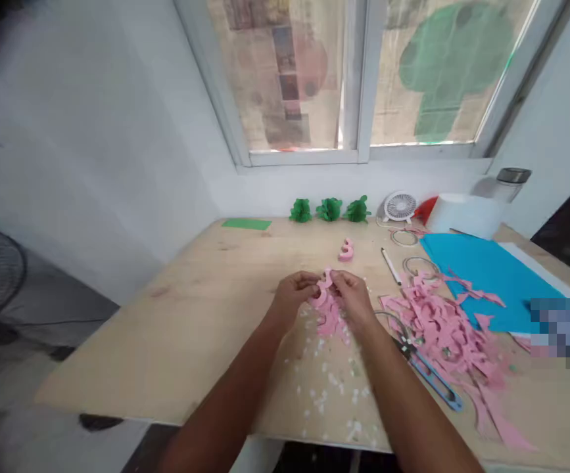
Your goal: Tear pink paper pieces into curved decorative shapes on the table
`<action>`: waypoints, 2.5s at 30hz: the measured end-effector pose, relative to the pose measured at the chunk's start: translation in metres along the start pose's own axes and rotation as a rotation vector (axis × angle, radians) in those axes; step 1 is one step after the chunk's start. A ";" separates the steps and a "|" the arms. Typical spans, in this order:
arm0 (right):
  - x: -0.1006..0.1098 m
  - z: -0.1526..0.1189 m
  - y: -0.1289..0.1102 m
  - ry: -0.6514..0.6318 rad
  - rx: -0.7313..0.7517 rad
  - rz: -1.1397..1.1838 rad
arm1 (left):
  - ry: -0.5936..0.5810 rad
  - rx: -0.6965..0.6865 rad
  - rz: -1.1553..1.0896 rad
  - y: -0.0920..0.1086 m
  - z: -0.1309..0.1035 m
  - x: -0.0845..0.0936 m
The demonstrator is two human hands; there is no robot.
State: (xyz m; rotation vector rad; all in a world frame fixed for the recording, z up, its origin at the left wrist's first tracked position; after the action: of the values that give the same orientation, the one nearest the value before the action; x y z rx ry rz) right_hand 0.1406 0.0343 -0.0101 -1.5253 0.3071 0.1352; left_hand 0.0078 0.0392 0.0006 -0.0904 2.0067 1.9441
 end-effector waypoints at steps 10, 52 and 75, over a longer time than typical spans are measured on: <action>0.002 -0.001 -0.007 0.042 0.078 -0.198 | 0.009 -0.059 0.044 -0.003 0.001 -0.001; -0.010 -0.006 0.001 -0.038 0.024 -0.233 | 0.190 -0.104 -0.014 0.000 0.002 0.003; -0.019 -0.014 -0.006 -0.249 -0.113 0.136 | -0.103 -0.160 0.085 0.017 0.000 0.010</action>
State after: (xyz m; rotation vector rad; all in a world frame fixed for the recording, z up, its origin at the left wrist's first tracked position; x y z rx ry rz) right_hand 0.1226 0.0220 0.0009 -1.5797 0.2062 0.4529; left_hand -0.0067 0.0425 0.0139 0.0554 1.8155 2.1145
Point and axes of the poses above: each hand's wrist, its own z-axis towards the middle knuckle, its own x-axis out of the back of the hand, y = z × x, the point moved 4 cm from there along z, towards the middle knuckle, and after that the axes turned 1 degree about x, right-handed, at the moved point
